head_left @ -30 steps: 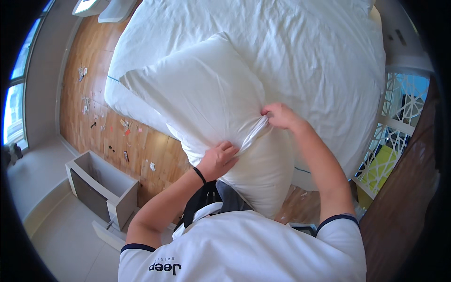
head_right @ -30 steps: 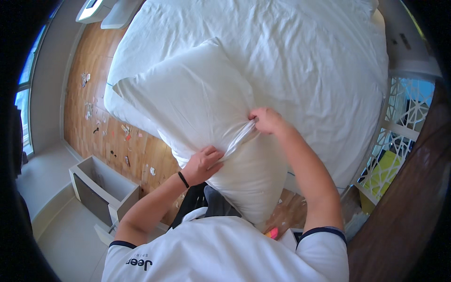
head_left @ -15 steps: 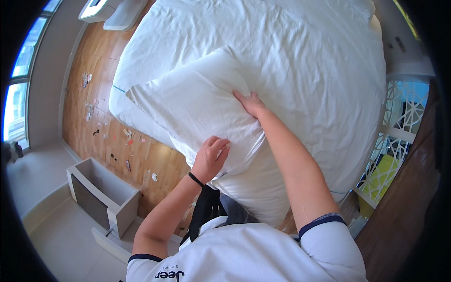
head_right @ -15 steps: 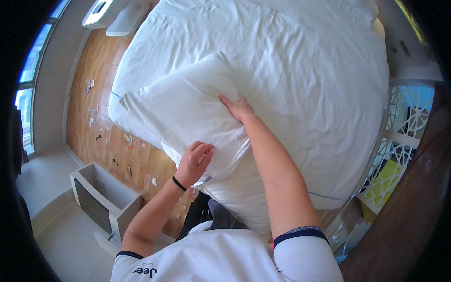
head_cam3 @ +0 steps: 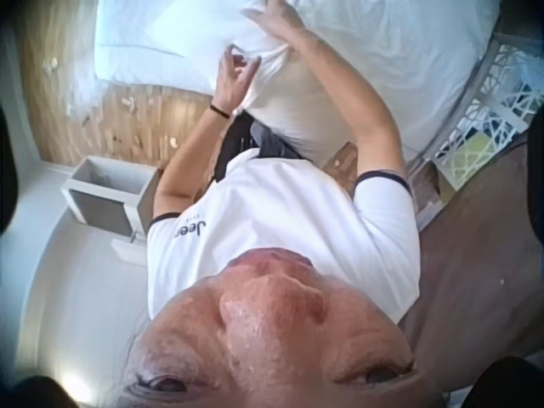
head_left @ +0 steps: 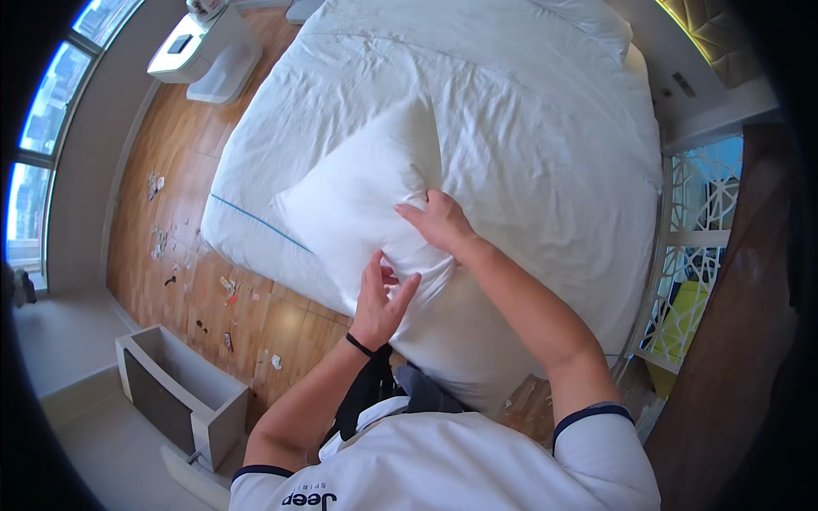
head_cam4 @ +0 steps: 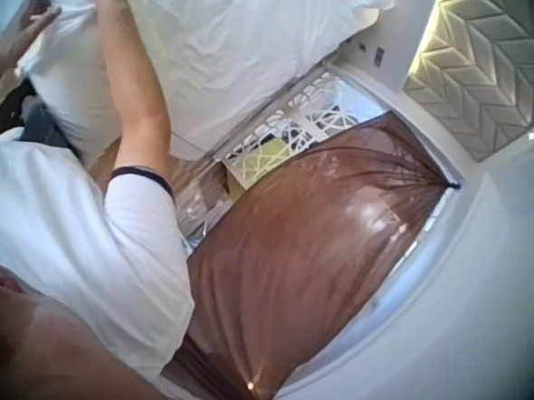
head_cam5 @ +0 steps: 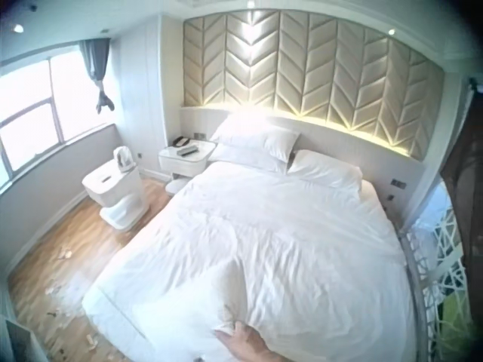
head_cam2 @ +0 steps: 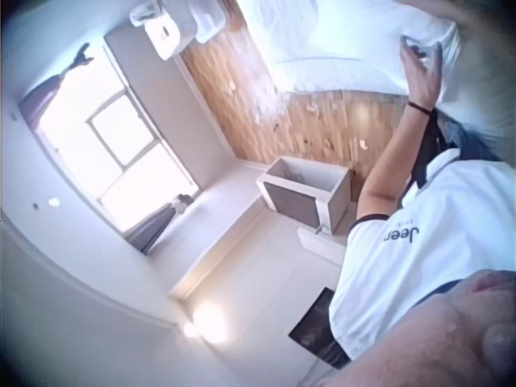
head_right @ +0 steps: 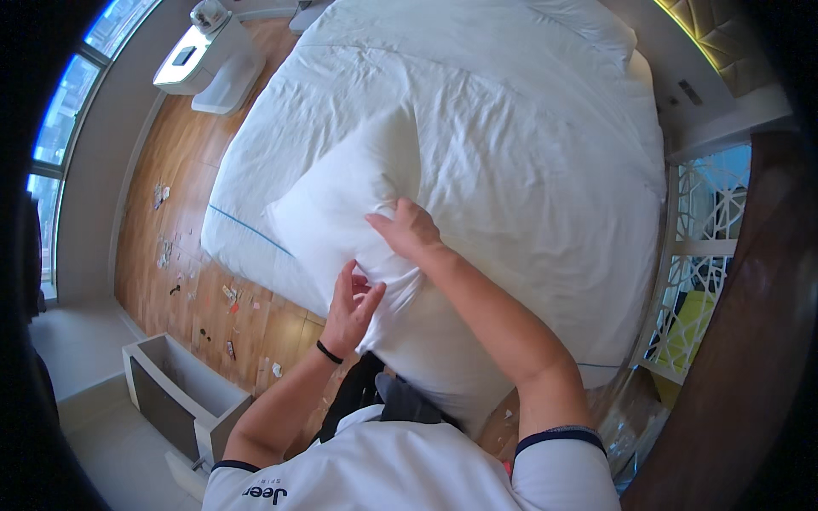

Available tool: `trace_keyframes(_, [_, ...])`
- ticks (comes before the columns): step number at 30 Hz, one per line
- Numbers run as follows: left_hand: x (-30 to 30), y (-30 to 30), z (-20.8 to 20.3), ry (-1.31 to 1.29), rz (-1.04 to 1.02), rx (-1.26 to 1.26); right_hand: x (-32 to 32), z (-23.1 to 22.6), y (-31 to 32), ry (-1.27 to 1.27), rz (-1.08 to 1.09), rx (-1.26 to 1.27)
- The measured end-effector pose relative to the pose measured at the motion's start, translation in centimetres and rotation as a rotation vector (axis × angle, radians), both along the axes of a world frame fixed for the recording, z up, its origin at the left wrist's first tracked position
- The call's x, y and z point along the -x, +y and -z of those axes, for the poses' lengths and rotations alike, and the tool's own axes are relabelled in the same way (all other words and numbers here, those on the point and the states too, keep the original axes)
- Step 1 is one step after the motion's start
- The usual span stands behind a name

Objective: The person inserts a pillow into a pillowcase on a bed. They align the corners, push the pillow inside, and smooth the case before placing the finished pillow on the bed.

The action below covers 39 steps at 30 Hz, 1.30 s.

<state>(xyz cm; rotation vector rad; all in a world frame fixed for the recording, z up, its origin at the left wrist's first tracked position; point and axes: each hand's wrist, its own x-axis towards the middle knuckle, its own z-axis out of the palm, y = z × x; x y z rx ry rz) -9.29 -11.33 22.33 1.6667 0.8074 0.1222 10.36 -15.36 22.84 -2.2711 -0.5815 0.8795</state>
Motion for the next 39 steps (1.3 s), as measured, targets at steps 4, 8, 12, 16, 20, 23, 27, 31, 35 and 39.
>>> trace_keyframes(4, [-0.6, 1.5, 0.5, -0.081, -0.100, 0.551, 4.2, -4.1, 1.1, -0.254, -0.116, -0.029])
trace_keyframes(8, [0.8, 2.1, 3.6, -0.205, -0.223, 0.805, 10.3, 1.2, -0.9, -0.343, -0.120, -0.150])
trace_keyframes(12, [1.5, 3.4, 6.3, -0.129, -0.452, 0.669, 14.5, 6.3, -1.5, -0.336, -0.255, -0.296])
trace_keyframes(16, [4.6, 6.5, 10.7, 0.125, -0.561, 0.619, 14.5, 4.6, 0.0, -0.264, -0.724, -0.029])
trace_keyframes(20, [6.7, 5.9, 11.7, 0.114, -0.664, 0.633, 7.7, 4.6, 1.1, -0.652, -0.564, -0.172])
trace_keyframes(23, [7.6, 5.1, 12.4, 0.179, -0.659, 0.572, 4.7, 6.4, 2.1, -0.723, -0.680, 0.015])
trace_keyframes(27, [7.6, 4.0, 12.1, 0.225, -0.621, 0.443, 2.8, 10.2, 2.3, -0.838, -0.818, -0.177])
trace_keyframes(31, [7.1, 4.7, 12.3, 0.237, -0.661, 0.477, 3.8, 9.1, -0.7, -0.556, -0.816, -0.193])
trace_keyframes(35, [7.4, 4.8, 12.9, 0.279, -0.739, 0.493, 6.3, 3.7, -6.2, -0.314, -1.069, -0.124])
trace_keyframes(39, [8.1, 3.3, 12.7, 0.233, -0.821, 0.420, 8.7, 3.8, -8.1, -0.479, -0.939, -0.236])
